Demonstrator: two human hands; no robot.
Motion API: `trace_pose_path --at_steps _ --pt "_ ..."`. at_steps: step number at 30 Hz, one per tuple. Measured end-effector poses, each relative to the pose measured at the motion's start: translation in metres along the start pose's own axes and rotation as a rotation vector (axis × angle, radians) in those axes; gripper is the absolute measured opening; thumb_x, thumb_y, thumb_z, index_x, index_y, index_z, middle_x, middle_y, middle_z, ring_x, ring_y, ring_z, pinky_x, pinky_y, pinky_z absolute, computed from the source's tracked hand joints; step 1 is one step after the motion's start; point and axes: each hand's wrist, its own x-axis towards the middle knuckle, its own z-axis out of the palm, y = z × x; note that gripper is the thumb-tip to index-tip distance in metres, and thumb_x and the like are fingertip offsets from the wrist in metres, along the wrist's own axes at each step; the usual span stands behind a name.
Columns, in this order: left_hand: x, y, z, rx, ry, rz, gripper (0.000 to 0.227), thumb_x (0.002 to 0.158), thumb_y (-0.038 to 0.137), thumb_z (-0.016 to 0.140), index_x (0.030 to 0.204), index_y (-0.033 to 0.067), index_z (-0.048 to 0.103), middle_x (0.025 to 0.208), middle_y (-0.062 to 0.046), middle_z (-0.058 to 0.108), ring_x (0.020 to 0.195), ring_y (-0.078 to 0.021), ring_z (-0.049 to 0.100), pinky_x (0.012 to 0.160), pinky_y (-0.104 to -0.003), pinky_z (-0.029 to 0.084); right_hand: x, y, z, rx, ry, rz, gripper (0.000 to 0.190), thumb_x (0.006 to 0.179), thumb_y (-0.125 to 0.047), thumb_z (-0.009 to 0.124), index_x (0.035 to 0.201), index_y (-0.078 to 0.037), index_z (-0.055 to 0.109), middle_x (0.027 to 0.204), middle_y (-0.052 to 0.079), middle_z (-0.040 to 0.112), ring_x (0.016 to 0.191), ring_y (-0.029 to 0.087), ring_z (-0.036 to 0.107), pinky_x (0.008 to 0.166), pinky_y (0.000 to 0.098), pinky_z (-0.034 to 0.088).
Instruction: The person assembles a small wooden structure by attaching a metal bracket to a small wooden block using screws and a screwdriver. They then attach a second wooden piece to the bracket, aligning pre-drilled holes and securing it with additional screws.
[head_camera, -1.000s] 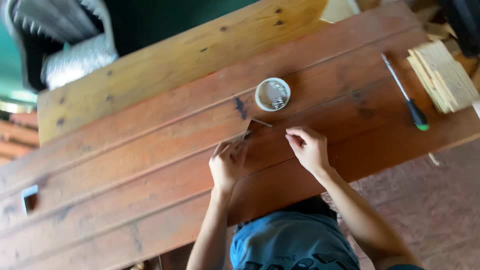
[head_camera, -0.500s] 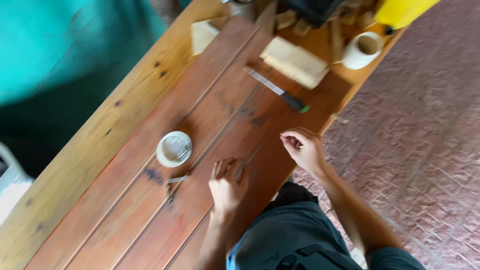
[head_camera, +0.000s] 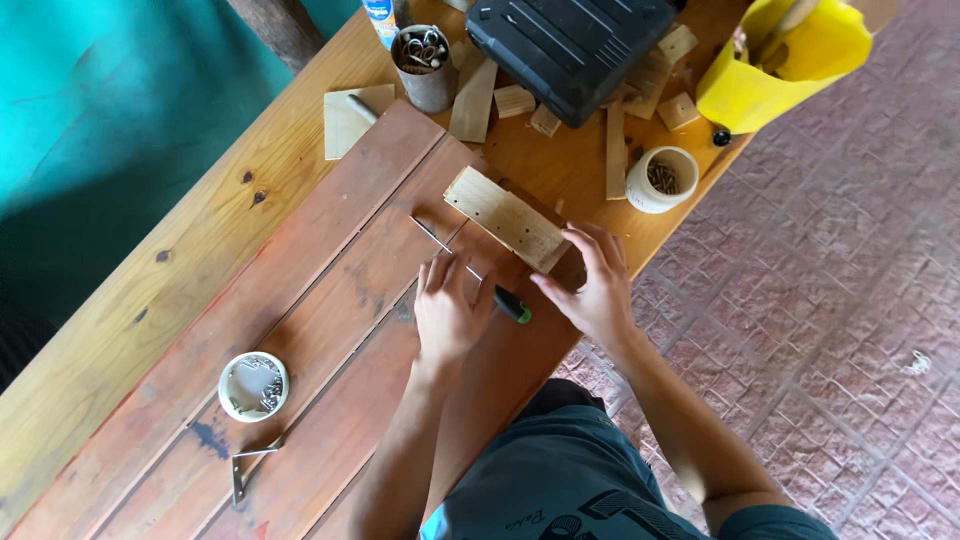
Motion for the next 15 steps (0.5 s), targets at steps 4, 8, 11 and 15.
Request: trace_pose_path --at_steps 4,8,11,15 --pt "0.024 0.015 0.001 0.010 -0.056 -0.056 0.050 0.079 0.021 0.082 0.123 0.0013 0.067 0.108 -0.017 0.065 0.106 -0.0400 0.066 0.087 -0.049 0.056 -0.008 0.026 0.017 -0.027 0.004 -0.015 0.067 0.068 -0.020 0.096 0.125 -0.002 0.066 0.124 0.018 0.067 0.106 0.038 0.065 0.084 0.0460 0.053" --pt "0.023 0.012 0.009 -0.009 -0.083 -0.083 0.045 0.077 0.023 0.084 0.116 0.0052 0.072 0.111 -0.014 0.063 0.101 -0.0357 0.066 0.086 -0.046 0.058 -0.006 0.027 0.018 0.011 -0.002 -0.005 0.059 0.070 -0.015 0.094 0.121 -0.003 0.067 0.120 0.017 0.070 0.099 0.037 0.064 0.080 0.0458 0.050" --pt "0.011 -0.001 0.020 -0.037 -0.043 -0.096 0.047 0.074 0.028 0.086 0.115 0.0086 0.073 0.111 -0.011 0.063 0.100 -0.0328 0.067 0.088 -0.044 0.058 -0.008 0.020 0.020 0.005 0.026 -0.011 0.056 0.070 -0.017 0.095 0.118 -0.006 0.068 0.119 0.012 0.072 0.100 0.032 0.065 0.082 0.0422 0.049" --pt "-0.005 -0.010 0.015 -0.152 0.015 -0.156 0.055 0.072 0.028 0.088 0.121 0.0103 0.071 0.111 -0.009 0.062 0.104 -0.0339 0.067 0.091 -0.044 0.056 -0.005 0.000 0.019 0.025 0.076 -0.119 0.049 0.072 -0.014 0.095 0.112 -0.005 0.068 0.118 0.013 0.074 0.099 0.029 0.068 0.085 0.0387 0.046"
